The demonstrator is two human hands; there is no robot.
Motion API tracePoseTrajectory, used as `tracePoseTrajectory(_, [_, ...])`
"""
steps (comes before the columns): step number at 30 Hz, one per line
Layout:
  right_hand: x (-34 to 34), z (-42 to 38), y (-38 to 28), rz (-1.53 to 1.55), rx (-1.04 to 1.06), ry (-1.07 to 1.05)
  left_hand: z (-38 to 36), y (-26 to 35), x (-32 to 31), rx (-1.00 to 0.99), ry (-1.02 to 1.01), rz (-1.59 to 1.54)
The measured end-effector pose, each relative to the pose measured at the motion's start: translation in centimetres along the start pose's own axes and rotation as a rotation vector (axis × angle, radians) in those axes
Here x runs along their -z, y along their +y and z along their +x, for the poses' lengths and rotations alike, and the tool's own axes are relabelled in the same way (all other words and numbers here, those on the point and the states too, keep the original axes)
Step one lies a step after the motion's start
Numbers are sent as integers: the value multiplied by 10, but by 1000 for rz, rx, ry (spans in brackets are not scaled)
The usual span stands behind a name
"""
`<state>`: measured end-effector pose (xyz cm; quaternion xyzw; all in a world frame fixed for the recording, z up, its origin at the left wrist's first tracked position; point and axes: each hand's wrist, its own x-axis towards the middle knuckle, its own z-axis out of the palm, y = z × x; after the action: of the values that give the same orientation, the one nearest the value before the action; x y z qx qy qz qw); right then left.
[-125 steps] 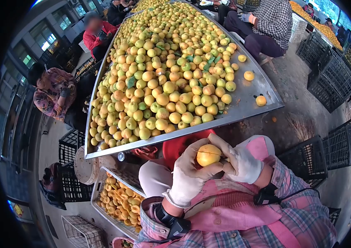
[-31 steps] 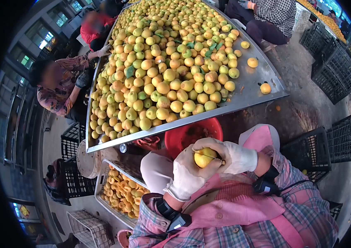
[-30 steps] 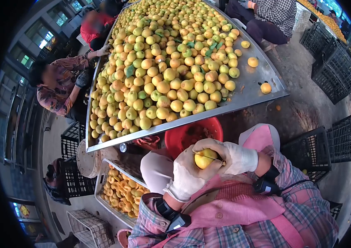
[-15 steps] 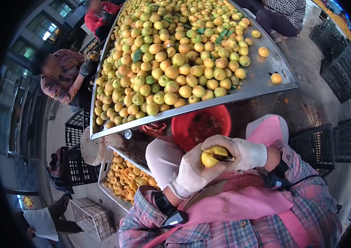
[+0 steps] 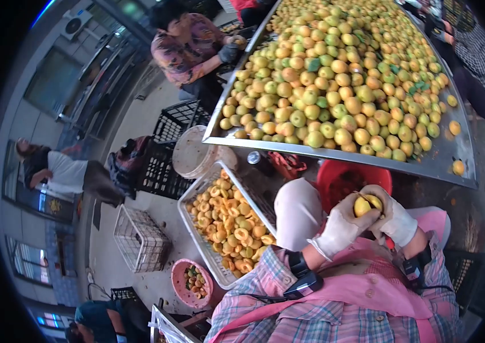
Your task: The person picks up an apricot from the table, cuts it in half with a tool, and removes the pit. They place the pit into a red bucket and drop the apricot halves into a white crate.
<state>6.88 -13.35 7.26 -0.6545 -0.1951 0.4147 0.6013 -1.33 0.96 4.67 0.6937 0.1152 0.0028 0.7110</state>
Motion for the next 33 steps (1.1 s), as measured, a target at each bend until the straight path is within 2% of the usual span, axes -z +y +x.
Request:
tracePoseTrajectory(2, [-4, 3, 5, -42, -18, 21, -1, -9, 1, -64, 17, -95])
tracePoseTrajectory(4, [-12, 3, -5, -45, -59, 16, -2, -8, 9, 93, -39, -109])
tracePoseTrajectory(6, [-16, 5, -5, -52, -117, 31, -3, -12, 12, 81, -6, -141])
tracePoseTrajectory(12, [-18, 12, 4, -43, -82, 77, 1, -20, 21, 34, -75, -115])
tracePoseTrajectory(14, [-17, 10, 7, 15, -52, 71, 3, -23, 21, 10, -58, -215])
tracePoseTrajectory(15, [-14, 10, 6, 124, -99, 24, 6, -19, 23, 24, -73, -156])
tracePoseTrajectory(16, [-15, 7, -2, 116, -100, 21, 6, -22, 24, 72, -76, -210])
tracePoseTrajectory(17, [-15, 5, -7, 89, -114, -7, 7, -22, 24, 14, -67, -159])
tracePoseTrajectory(19, [-11, 4, -6, 94, -122, -39, 6, -14, 28, 64, -144, -181])
tracePoseTrajectory(21, [-11, 2, -9, 70, -193, -51, 8, -12, 32, 164, -242, -333])
tracePoseTrajectory(28, [-9, 4, 1, 57, -166, -46, 9, 1, 37, 258, -276, -307])
tracePoseTrajectory(32, [-1, 6, 12, 97, -165, -31, 13, -10, 47, 301, -394, -302])
tracePoseTrajectory(33, [3, 6, 11, 131, -188, -32, 13, -14, 49, 357, -410, -432])
